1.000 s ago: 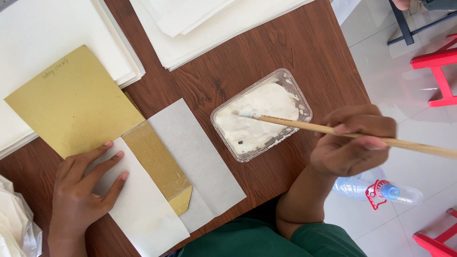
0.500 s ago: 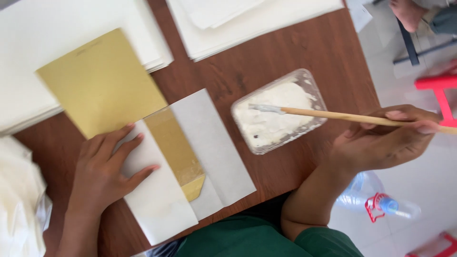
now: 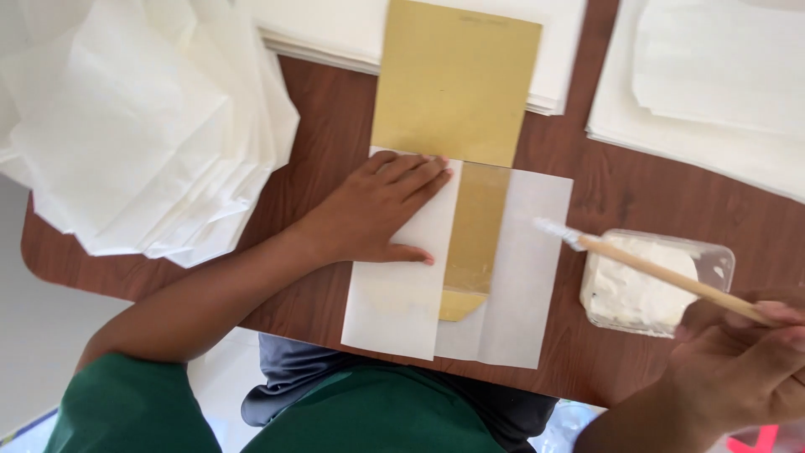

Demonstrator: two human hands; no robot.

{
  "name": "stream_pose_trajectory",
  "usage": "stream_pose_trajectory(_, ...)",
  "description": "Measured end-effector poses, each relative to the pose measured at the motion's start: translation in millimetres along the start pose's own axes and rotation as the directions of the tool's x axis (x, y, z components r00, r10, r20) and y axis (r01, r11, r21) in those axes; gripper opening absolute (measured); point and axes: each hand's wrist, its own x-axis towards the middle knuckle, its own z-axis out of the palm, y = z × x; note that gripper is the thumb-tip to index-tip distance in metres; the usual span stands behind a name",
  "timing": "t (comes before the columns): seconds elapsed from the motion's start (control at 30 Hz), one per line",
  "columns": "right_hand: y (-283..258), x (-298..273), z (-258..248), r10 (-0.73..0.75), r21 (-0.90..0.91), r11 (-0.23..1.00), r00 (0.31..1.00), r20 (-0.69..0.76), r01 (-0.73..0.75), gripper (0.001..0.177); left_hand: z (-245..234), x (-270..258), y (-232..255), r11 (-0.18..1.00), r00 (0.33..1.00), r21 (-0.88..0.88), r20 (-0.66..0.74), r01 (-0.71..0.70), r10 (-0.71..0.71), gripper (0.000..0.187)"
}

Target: Manually assembling bags by folding sheets and applying glue with a brush.

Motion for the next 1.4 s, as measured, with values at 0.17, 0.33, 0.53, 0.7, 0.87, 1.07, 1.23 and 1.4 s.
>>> stream_pose_trajectory(0.17,-21.8,18.3,66.0,-0.309,0.116,0.951,0.849,0.429,0.288,0.032,3.9,-5.0,5.6,0.995,1.0,0.097,-0.013,-0.012,0.014,0.118)
stream_pose_trajectory(0.33,-5.2,1.8,110.4,-0.441,0.159,0.896,0.783,0.439,0.415,0.047,12.9,-8.0,8.2,0.995,1.0,0.095,0.011,0.016,-0.017,0.123)
stream_pose_trajectory(0.53,15.3,-2.6,102.4,-0.636,0.35,0.757,0.499,0.588,0.553,0.046,10.6,-9.3,8.4,0.998,0.998,0.05,0.048,0.034,-0.037,0.127)
stream_pose_trajectory(0.7,-2.4,-11.8,105.0,-0.694,0.317,0.689,0.468,0.547,0.651,0.05,8.3,-8.9,8.9,0.999,0.998,0.012,0.062,0.032,-0.033,0.128)
stream_pose_trajectory(0.87,-23.0,-16.3,116.7,-0.653,0.214,0.665,0.418,0.632,0.716,0.051,9.5,-8.2,9.3,0.998,0.998,0.044,0.056,0.033,-0.036,0.13)
stream_pose_trajectory(1.07,-22.0,-16.4,116.6,-0.668,0.238,0.623,0.347,0.658,0.745,0.032,6.8,-7.9,9.5,0.999,0.998,0.038,0.047,0.03,-0.032,0.137)
stream_pose_trajectory(1.23,-31.6,-15.3,118.3,-0.603,0.238,0.707,0.39,0.696,0.666,0.036,6.4,-8.0,10.6,0.999,0.998,0.042,0.057,0.03,-0.032,0.147)
stream_pose_trajectory(1.4,-28.1,-18.1,116.2,-0.521,0.233,0.809,0.475,0.709,0.539,0.054,5.6,-8.3,10.5,0.999,0.998,0.019,0.057,0.031,-0.032,0.151)
